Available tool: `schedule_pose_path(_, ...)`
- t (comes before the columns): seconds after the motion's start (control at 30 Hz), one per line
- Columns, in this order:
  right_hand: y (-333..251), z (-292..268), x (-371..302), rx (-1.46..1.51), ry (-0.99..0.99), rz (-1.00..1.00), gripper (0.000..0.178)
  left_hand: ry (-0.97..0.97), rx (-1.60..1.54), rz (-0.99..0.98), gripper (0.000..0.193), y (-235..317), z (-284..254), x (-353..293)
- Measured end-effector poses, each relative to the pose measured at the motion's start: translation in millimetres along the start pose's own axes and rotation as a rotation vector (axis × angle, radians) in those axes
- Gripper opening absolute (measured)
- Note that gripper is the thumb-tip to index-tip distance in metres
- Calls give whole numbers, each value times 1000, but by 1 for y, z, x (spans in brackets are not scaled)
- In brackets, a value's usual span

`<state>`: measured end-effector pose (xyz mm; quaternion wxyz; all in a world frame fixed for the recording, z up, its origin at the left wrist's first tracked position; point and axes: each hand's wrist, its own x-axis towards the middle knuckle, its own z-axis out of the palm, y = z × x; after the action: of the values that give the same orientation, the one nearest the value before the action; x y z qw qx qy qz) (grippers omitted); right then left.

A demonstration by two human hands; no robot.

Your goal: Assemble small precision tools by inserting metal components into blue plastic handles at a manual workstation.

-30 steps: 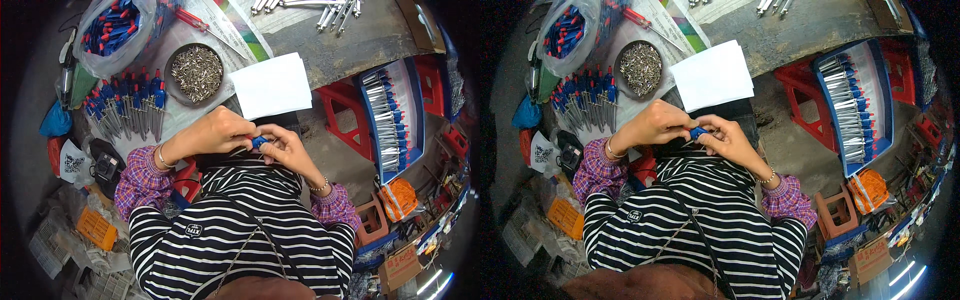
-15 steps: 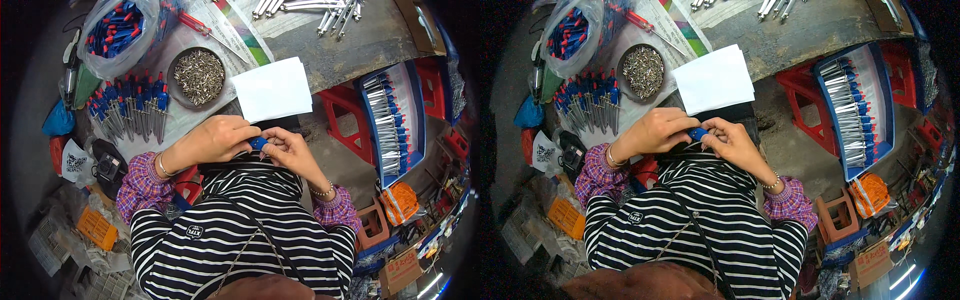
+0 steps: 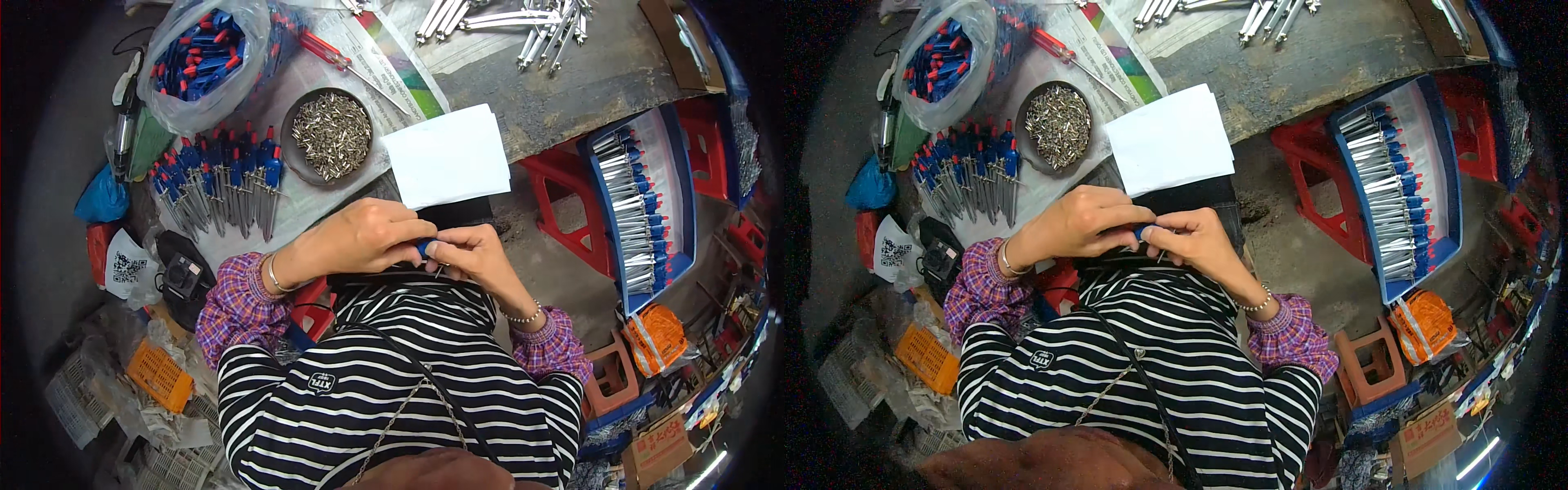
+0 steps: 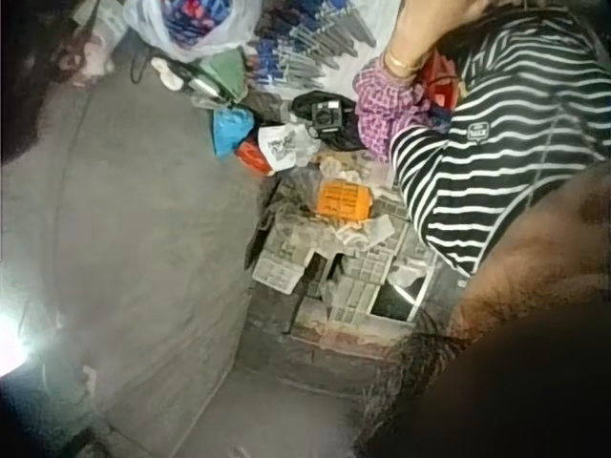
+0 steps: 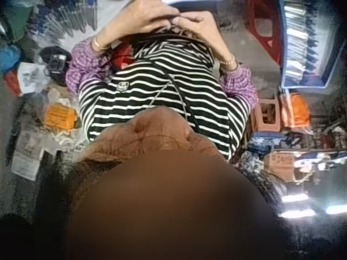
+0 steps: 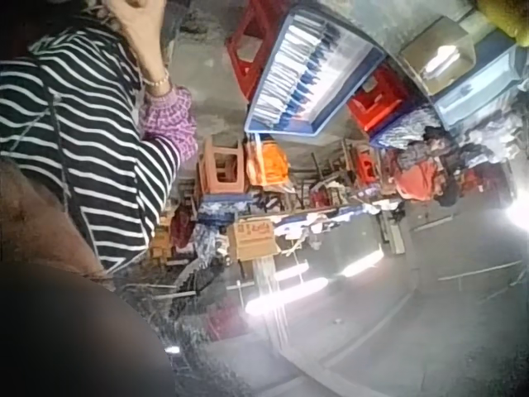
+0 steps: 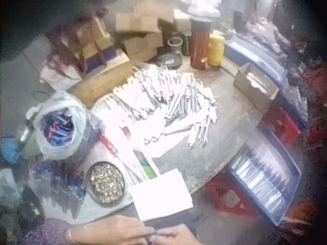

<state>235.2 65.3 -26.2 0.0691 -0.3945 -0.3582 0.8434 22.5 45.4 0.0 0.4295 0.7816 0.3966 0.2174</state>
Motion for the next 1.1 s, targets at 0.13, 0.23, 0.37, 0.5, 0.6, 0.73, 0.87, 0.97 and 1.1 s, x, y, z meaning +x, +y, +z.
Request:
schedule_pose_path(0.13, -9, -8, -6, 35, 157, 25, 19, 110, 216, -24, 34, 1, -35, 13)
schedule_pose_path(0.23, -5, -29, -9, 42, 274, -118, 21, 341, 542, -66, 33, -15, -71, 28)
schedule_pose_path(0.37, -3, -48, -14, 64, 365, -198, 22, 388, 760, -141, 34, -53, -106, 43)
schedule_pose_path(0.5, -6, -50, -15, 89, 375, -208, 23, 318, 778, -212, 34, -69, -107, 45)
schedule_pose_path(0.6, -3, -50, -13, 82, 383, -215, 22, 315, 792, -227, 34, -70, -106, 47)
schedule_pose_path(0.73, 3, -52, -8, -21, 372, -226, 20, 311, 801, -176, 33, -66, -105, 51)
schedule_pose_path(0.87, 2, -50, -2, -8, 362, -298, 18, 285, 674, -95, 30, -35, -81, 62)
schedule_pose_path(0.97, -1, -47, 2, -65, 367, -278, 18, 122, 519, -55, 26, -28, -57, 70)
schedule_pose_path(1.1, -6, -43, 6, 4, 348, -269, 21, 121, 554, -64, 23, -29, -48, 71)
